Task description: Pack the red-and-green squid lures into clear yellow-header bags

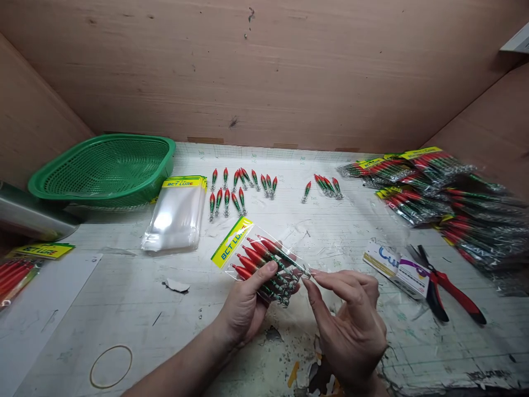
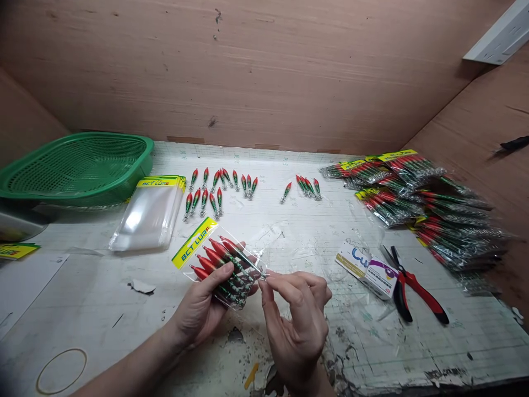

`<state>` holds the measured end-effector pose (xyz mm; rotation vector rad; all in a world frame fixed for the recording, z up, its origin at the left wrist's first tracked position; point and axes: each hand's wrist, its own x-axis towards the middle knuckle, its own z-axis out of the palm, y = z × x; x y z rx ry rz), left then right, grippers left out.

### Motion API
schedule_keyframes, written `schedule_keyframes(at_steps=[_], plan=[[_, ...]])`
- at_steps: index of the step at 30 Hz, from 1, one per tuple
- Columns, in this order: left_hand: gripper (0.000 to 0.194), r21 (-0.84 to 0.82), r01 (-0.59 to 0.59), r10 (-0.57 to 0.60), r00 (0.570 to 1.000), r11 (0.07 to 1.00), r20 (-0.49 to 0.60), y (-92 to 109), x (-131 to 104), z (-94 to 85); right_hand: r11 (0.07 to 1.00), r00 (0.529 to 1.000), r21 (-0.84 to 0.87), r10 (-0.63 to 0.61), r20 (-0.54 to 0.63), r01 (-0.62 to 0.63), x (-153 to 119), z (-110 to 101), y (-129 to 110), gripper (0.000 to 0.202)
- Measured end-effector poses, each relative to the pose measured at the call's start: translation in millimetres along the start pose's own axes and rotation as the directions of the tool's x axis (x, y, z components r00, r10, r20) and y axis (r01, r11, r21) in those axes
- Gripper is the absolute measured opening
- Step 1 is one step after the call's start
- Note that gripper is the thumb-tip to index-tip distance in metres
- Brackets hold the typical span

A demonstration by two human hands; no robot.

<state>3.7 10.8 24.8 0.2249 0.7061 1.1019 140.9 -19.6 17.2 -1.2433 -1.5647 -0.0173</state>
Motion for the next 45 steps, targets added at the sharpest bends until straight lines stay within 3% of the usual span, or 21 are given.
schedule_keyframes(at_steps=[7,10,13,17,20,24,26,28,30,31,32,33,36,39,43,45], plan=[[0.052,-0.021,0.018,-0.017,0.999,1.000,0.045,-3.0,-0.4,-2.6,0.999,0.999,-0.036,0.025,-0.028,-0.026,-0.4,2.2,0.0,0.022],[0.046,-0.014,0.055,-0.054,0.997,0.998,0.050,-3.1,-1.4,-3.6,0.995,0.995,0.022,0.099,-0.003,-0.099,3.1,-1.1,2.4,0.019],[0.032,0.032,0.135,-0.137,0.987,0.990,0.086,-0.9,0.1,-5.5,0.974,0.974,0.133,0.162,0.160,-0.184,10.6,-11.4,9.4,0.017],[0.024,0.112,0.281,-0.291,0.954,0.953,0.080,0.7,7.5,-12.1,0.964,0.878,0.239,-0.013,0.479,-0.116,15.8,-29.7,23.9,0.014],[0.025,0.216,0.366,-0.373,0.928,0.905,-0.009,-0.8,14.0,-17.3,0.968,0.844,0.244,-0.085,0.530,-0.056,7.0,-35.1,30.5,0.014],[0.043,0.492,0.333,-0.366,0.930,0.804,-0.030,5.0,18.4,-17.5,0.985,0.865,0.170,-0.101,0.492,0.018,-16.3,-30.5,31.7,0.012],[0.062,0.734,0.234,-0.249,0.964,0.637,-0.092,14.0,14.4,-15.7,0.989,0.874,0.121,-0.129,0.468,0.081,-25.8,-28.2,32.5,0.012],[0.070,0.956,0.134,0.008,0.990,0.260,-0.141,23.4,2.9,-14.6,0.987,0.868,0.071,-0.158,0.471,0.142,-30.6,-29.2,33.9,0.013],[0.063,0.978,0.124,0.250,0.965,-0.166,-0.079,27.4,-15.5,-15.8,0.985,0.846,0.046,-0.164,0.507,0.164,-30.7,-34.5,34.8,0.012],[0.057,0.949,0.131,0.301,0.953,-0.288,-0.040,25.7,-26.0,-17.3,0.988,0.837,0.055,-0.151,0.526,0.144,-29.8,-38.4,34.5,0.010],[0.053,0.935,0.131,0.305,0.952,-0.331,-0.025,21.3,-36.1,-19.5,0.992,0.827,0.077,-0.128,0.548,0.102,-28.8,-42.6,33.7,0.009],[0.051,0.945,0.114,0.272,0.962,-0.305,-0.028,14.4,-45.1,-22.3,0.993,0.812,0.112,-0.104,0.575,0.047,-28.1,-46.6,32.3,0.009],[0.056,0.999,0.037,0.167,0.985,-0.031,-0.031,-14.6,-60.3,-32.4,0.972,0.727,0.215,-0.077,0.682,-0.099,-31.0,-52.1,25.8,0.011],[0.062,0.979,-0.015,0.207,0.978,0.204,-0.028,-39.3,-59.0,-39.7,0.958,0.636,0.244,-0.095,0.766,-0.150,-42.3,-44.7,19.7,0.014],[0.067,0.854,0.026,0.152,0.981,0.519,-0.122,-47.4,-51.0,-41.8,0.937,0.619,0.245,-0.041,0.784,-0.248,-58.9,-28.4,17.9,0.011],[0.072,0.772,0.076,0.096,0.980,0.631,-0.175,-44.8,-49.5,-41.7,0.929,0.614,0.236,-0.012,0.789,-0.286,-62.5,-21.9,17.1,0.009]])
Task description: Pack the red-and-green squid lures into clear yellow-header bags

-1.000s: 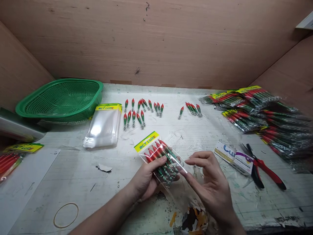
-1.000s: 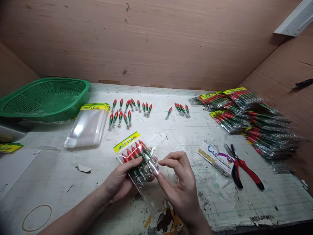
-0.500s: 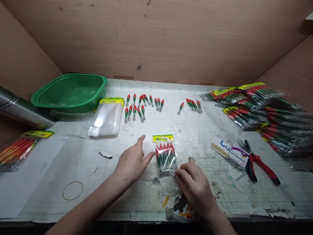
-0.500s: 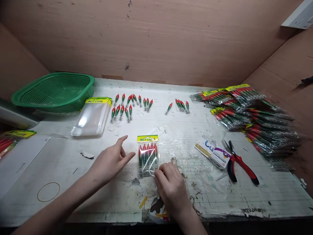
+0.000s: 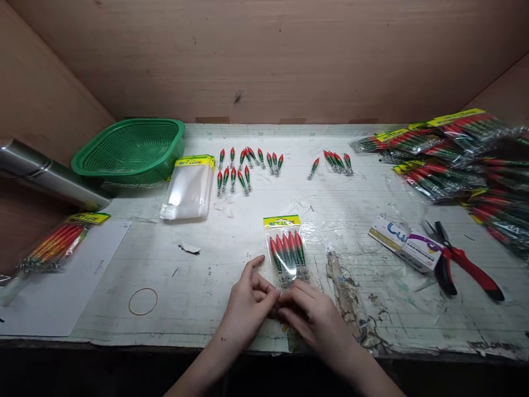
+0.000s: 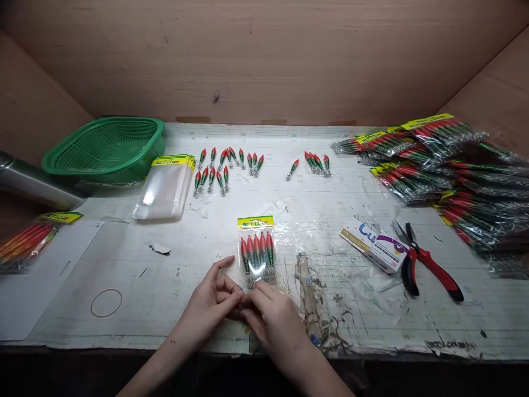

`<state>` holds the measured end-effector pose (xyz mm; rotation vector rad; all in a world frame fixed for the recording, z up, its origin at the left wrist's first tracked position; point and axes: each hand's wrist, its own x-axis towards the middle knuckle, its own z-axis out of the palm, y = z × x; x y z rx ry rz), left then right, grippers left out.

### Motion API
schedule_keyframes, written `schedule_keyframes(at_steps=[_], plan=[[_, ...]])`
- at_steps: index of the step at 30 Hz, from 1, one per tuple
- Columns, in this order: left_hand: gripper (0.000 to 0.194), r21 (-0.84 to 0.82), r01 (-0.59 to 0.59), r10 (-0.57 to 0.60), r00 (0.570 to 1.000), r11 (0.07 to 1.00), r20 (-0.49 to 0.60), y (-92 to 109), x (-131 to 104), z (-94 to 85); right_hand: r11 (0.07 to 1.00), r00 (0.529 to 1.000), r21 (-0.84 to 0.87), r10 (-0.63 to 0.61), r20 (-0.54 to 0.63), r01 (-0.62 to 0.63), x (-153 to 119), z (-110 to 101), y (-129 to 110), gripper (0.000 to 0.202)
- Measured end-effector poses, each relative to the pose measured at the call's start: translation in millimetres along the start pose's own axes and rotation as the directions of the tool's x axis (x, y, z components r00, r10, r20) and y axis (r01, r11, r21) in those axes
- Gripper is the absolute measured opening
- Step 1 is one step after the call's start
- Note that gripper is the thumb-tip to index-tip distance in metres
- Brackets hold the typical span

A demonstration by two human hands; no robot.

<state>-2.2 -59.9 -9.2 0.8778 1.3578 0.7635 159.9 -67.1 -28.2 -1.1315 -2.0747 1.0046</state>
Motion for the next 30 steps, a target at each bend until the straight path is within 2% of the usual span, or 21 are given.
schedule_keyframes(at_steps=[4,6,8,10,12,13,14,15,16,17,18,19,20,21,22,23,24,25,27,30], plan=[[0.077,-0.057,0.041,-0.041,0.999,0.998,0.003,4.5,-0.9,-2.5,0.998,0.998,-0.060,-0.027,0.063,0.031,7.9,-0.7,-8.5,0.010],[0.077,-0.070,0.041,-0.041,0.999,0.997,-0.006,6.7,-2.0,-1.0,0.999,0.995,0.022,-0.036,0.096,0.034,7.5,-11.4,-13.0,0.012],[0.076,-0.101,0.046,-0.048,0.999,0.994,-0.019,8.2,-2.8,2.0,0.977,0.996,0.204,0.054,0.067,-0.067,-0.6,-30.7,-9.5,0.017],[0.074,-0.119,0.047,-0.051,0.998,0.992,-0.030,8.0,-3.3,4.7,0.909,0.970,0.368,0.233,-0.066,-0.194,-16.7,-58.1,5.5,0.022],[0.071,-0.098,0.048,-0.051,0.999,0.994,-0.019,5.4,-4.5,4.8,0.896,0.866,0.370,0.375,-0.331,-0.247,-36.6,-91.1,28.2,0.025],[0.066,-0.071,0.045,-0.045,0.999,0.996,-0.004,3.2,-5.6,3.0,0.915,0.776,0.249,0.402,-0.485,-0.318,-46.1,-107.9,39.3,0.027],[0.060,-0.027,0.023,-0.022,1.000,0.999,0.009,0.6,-7.1,-0.3,0.905,0.675,0.084,0.371,-0.637,-0.418,-54.3,-123.5,48.4,0.029],[0.054,0.046,-0.032,0.032,0.999,0.998,0.016,-2.2,-8.6,-5.1,0.864,0.616,-0.063,0.303,-0.727,-0.499,-60.6,-136.8,54.6,0.032],[0.048,0.151,-0.129,0.128,0.992,0.980,0.019,-4.9,-10.1,-11.2,0.799,0.600,-0.218,0.210,-0.772,-0.560,-64.4,-146.5,57.3,0.034],[0.044,0.288,-0.262,0.264,0.964,0.921,0.033,-7.1,-11.0,-18.1,0.738,0.638,-0.371,0.104,-0.763,-0.564,-65.7,-151.8,56.5,0.035],[0.043,0.435,-0.409,0.424,0.903,0.802,0.067,-8.4,-11.0,-25.1,0.700,0.716,-0.511,0.000,-0.699,-0.499,-64.1,-152.1,52.7,0.034],[0.044,0.560,-0.546,0.580,0.803,0.623,0.138,-8.7,-10.1,-31.6,0.683,0.800,-0.627,-0.104,-0.591,-0.374,-60.0,-147.5,46.8,0.031],[0.046,0.634,-0.653,0.690,0.680,0.414,0.249,-7.7,-8.2,-36.9,0.664,0.870,-0.719,-0.214,-0.445,-0.204,-53.5,-138.7,39.5,0.028],[0.048,0.645,-0.733,0.739,0.555,0.218,0.381,-5.6,-5.4,-40.4,0.645,0.906,-0.764,-0.321,-0.276,-0.004,-45.4,-126.7,31.8,0.027],[0.048,0.605,-0.794,0.737,0.447,0.066,0.507,-2.6,-1.9,-42.1,0.628,0.903,-0.755,-0.414,-0.117,0.190,-36.2,-113.0,24.6,0.026],[0.046,0.537,-0.844,0.700,0.369,-0.025,0.612,0.8,1.9,-42.0,0.593,0.872,-0.724,-0.488,0.024,0.352,-26.8,-99.2,18.4,0.026],[0.043,0.465,-0.883,0.645,0.323,-0.058,0.693,4.2,5.7,-40.7,0.561,0.833,-0.684,-0.537,0.128,0.467,-17.9,-86.4,13.7,0.027],[0.039,0.416,-0.908,0.591,0.309,-0.050,0.745,7.0,9.3,-38.7,0.536,0.798,-0.649,-0.571,0.192,0.539,-10.2,-75.8,10.7,0.029],[0.032,0.410,-0.912,0.548,0.342,-0.002,0.763,9.5,14.9,-34.7,0.562,0.774,-0.586,-0.604,0.189,0.583,0.3,-62.8,9.7,0.031],[0.026,0.482,-0.874,0.649,0.405,0.067,0.644,5.1,18.3,-31.8,0.728,0.836,-0.459,-0.545,0.063,0.509,2.5,-59.0,16.7,0.029]])
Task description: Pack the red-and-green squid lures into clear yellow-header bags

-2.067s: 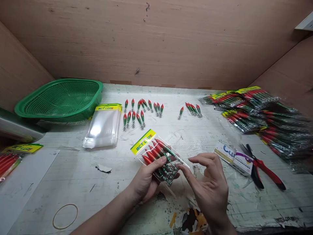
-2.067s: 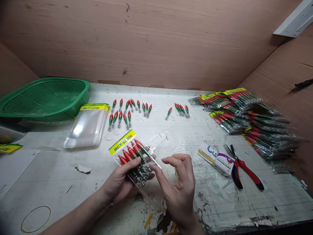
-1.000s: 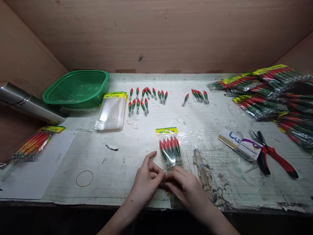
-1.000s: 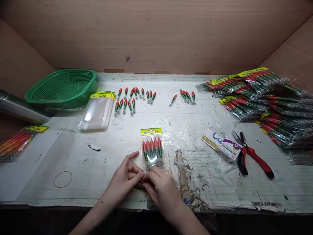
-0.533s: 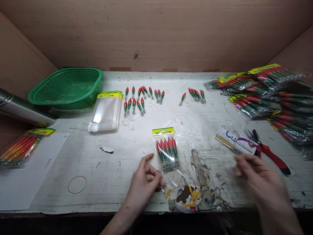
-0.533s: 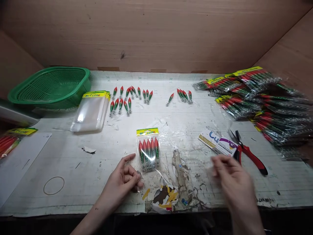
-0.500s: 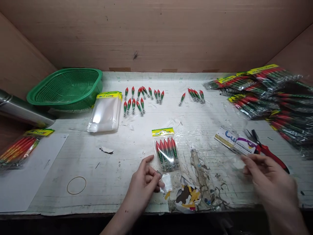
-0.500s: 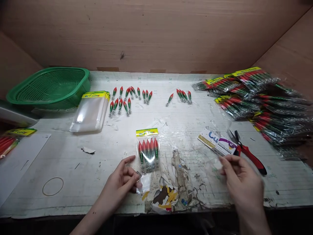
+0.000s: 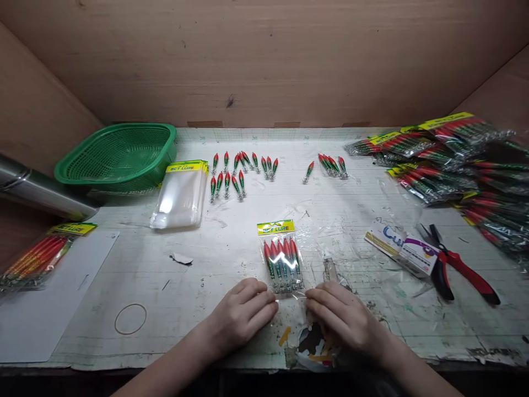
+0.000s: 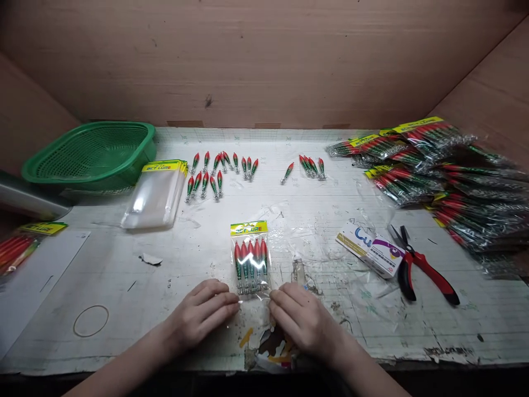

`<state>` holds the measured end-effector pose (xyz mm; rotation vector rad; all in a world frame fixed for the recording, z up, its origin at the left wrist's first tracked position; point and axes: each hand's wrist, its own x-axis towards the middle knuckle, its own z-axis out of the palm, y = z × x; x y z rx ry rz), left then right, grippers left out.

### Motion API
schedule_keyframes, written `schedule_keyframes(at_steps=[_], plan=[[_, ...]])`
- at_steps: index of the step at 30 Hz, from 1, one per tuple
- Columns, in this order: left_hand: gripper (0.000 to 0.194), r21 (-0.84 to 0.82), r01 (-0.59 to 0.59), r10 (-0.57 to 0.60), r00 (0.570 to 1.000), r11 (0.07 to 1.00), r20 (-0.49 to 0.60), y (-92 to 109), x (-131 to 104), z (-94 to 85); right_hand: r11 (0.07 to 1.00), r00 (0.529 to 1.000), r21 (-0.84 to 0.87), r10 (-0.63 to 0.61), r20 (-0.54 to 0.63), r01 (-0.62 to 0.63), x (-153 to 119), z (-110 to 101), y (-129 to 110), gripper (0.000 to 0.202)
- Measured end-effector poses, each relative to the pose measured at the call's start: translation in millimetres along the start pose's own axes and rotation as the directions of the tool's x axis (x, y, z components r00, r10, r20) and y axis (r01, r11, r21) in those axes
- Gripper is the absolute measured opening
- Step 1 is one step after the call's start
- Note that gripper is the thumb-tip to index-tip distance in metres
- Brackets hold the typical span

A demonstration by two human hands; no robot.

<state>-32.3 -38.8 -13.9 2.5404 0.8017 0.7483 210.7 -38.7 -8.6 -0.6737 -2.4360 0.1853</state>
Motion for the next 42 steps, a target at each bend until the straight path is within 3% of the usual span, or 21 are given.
schedule_keyframes(at_steps=[4,8,12,16,19,22,24,27,31,34,37,42], plan=[[0.019,-0.081,0.160,-0.174,0.957,0.984,-0.230,6.1,-2.4,6.4,0.978,0.990,0.155,0.141,-0.006,-0.138,-12.7,4.7,0.7,0.020],[0.017,-0.165,0.270,-0.307,0.914,0.949,-0.266,15.1,0.0,6.2,0.956,0.977,0.214,0.210,-0.024,-0.200,-15.4,9.9,-3.9,0.020],[0.018,-0.044,0.153,-0.160,0.952,0.987,-0.261,13.0,-7.8,5.8,0.978,0.988,0.156,0.150,-0.043,-0.141,-13.4,6.4,-4.7,0.020],[0.021,0.119,0.054,-0.035,0.987,0.991,-0.156,6.8,-18.9,7.3,1.000,0.998,0.015,0.022,0.063,-0.023,-15.8,3.7,-4.6,0.022],[0.023,0.118,0.097,-0.079,0.986,0.988,-0.148,7.8,-19.0,9.2,1.000,0.998,-0.014,0.004,0.067,-0.004,-17.7,6.5,-5.4,0.019],[0.021,0.049,0.200,-0.182,0.953,0.979,-0.243,13.7,-12.7,11.1,0.982,0.989,0.118,0.151,0.000,-0.150,-17.1,10.8,-8.4,0.018],[0.018,-0.016,0.300,-0.293,0.917,0.954,-0.270,18.2,-8.1,13.0,0.909,0.937,0.241,0.351,-0.006,-0.339,-15.0,13.7,-12.5,0.016],[0.014,-0.094,0.474,-0.482,0.846,0.876,-0.226,23.2,-3.5,18.0,0.774,0.806,0.309,0.591,-0.041,-0.552,-9.6,19.1,-20.4,0.013],[0.014,-0.118,0.611,-0.622,0.758,0.783,-0.198,26.0,0.9,26.8,0.670,0.661,0.283,0.737,-0.141,-0.686,-0.2,29.4,-29.2,0.019],[0.014,-0.115,0.650,-0.658,0.721,0.751,-0.219,27.1,4.2,31.2,0.614,0.571,0.267,0.789,-0.225,-0.743,5.9,38.1,-32.6,0.020],[0.014,-0.096,0.683,-0.683,0.691,0.725,-0.236,27.8,6.7,34.1,0.600,0.530,0.223,0.792,-0.303,-0.769,9.8,45.9,-33.7,0.019],[0.014,-0.074,0.706,-0.699,0.671,0.704,-0.248,27.3,9.6,37.7,0.581,0.512,0.153,0.792,-0.333,-0.799,12.9,53.3,-33.1,0.021]])
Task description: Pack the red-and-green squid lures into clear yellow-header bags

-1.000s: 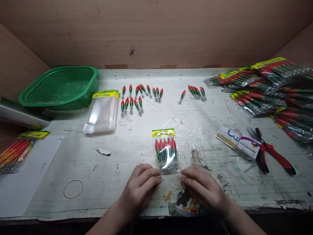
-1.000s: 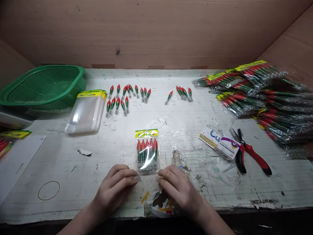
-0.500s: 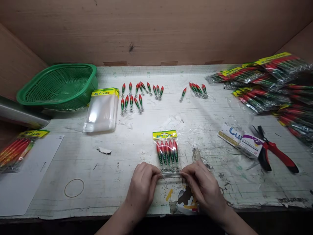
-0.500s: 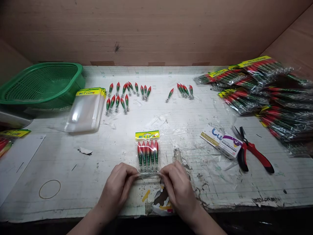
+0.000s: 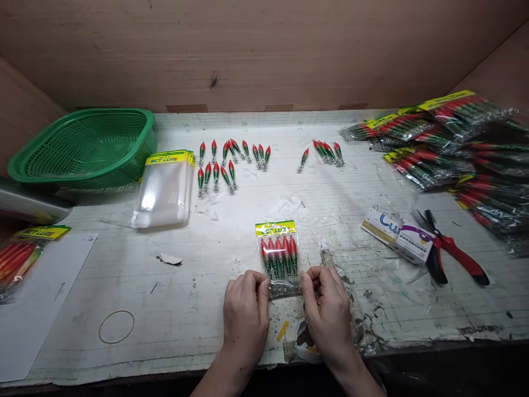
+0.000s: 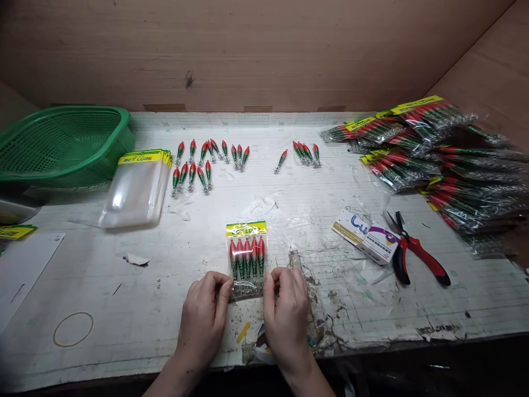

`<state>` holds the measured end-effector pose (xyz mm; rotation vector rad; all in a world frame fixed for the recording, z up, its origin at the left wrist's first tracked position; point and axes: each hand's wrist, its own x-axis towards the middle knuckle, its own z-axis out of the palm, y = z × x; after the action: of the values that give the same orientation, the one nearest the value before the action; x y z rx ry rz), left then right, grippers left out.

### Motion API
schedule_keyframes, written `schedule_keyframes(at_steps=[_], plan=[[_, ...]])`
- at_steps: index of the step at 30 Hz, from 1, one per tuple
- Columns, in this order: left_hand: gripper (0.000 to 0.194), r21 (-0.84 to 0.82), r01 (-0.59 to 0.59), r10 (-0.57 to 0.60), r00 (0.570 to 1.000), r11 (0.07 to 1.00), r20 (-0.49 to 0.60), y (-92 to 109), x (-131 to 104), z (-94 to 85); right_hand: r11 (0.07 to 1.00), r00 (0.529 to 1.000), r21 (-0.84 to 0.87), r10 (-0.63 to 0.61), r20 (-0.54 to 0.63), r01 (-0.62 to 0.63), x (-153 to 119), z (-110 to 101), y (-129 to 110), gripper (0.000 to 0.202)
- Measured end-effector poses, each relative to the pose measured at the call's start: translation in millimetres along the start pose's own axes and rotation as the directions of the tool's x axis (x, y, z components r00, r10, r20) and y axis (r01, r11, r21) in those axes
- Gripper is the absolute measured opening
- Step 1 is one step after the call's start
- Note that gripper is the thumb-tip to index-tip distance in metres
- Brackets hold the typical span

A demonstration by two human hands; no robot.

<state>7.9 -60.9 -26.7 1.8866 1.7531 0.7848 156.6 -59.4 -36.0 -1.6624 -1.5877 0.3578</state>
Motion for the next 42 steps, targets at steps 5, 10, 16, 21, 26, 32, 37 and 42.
schedule_keyframes(at_steps=[5,10,16,21,26,32,37,42], plan=[[0.014,-0.104,-0.028,0.027,1.000,0.994,-0.009,-2.6,-0.6,-7.7,0.992,0.996,0.118,-0.043,0.074,0.034,3.7,-11.5,3.1,0.017],[0.016,-0.147,-0.460,0.458,0.888,0.876,-0.051,-12.9,-0.2,-29.2,0.916,0.899,0.253,-0.370,0.235,0.311,7.5,-39.3,15.4,0.007],[0.013,0.054,-0.684,0.685,0.729,0.727,0.012,-25.4,5.5,-34.6,0.771,0.710,0.151,-0.631,0.312,0.619,7.2,-48.2,24.3,0.018],[0.019,0.031,-0.634,0.635,0.773,0.773,-0.007,-25.4,5.0,-29.4,0.748,0.678,0.168,-0.656,0.331,0.642,9.8,-42.5,24.6,0.018],[0.014,-0.047,-0.346,0.346,0.938,0.937,-0.008,-17.8,2.2,-25.1,0.893,0.854,0.103,-0.449,0.264,0.438,11.5,-29.7,18.9,0.012],[0.014,-0.063,-0.068,0.071,0.996,0.996,0.055,-11.7,2.5,-18.0,0.967,0.946,0.081,-0.255,0.202,0.243,12.3,-17.0,11.3,0.016],[0.019,-0.038,0.025,-0.023,0.999,0.999,0.040,-5.5,5.2,-12.6,0.993,0.972,0.041,-0.115,0.207,0.109,11.5,-12.3,6.9,0.020],[0.019,0.051,0.200,-0.204,0.972,0.979,0.115,4.9,15.7,-14.5,1.000,0.987,-0.007,-0.026,0.161,0.028,13.5,-6.4,2.6,0.024]])
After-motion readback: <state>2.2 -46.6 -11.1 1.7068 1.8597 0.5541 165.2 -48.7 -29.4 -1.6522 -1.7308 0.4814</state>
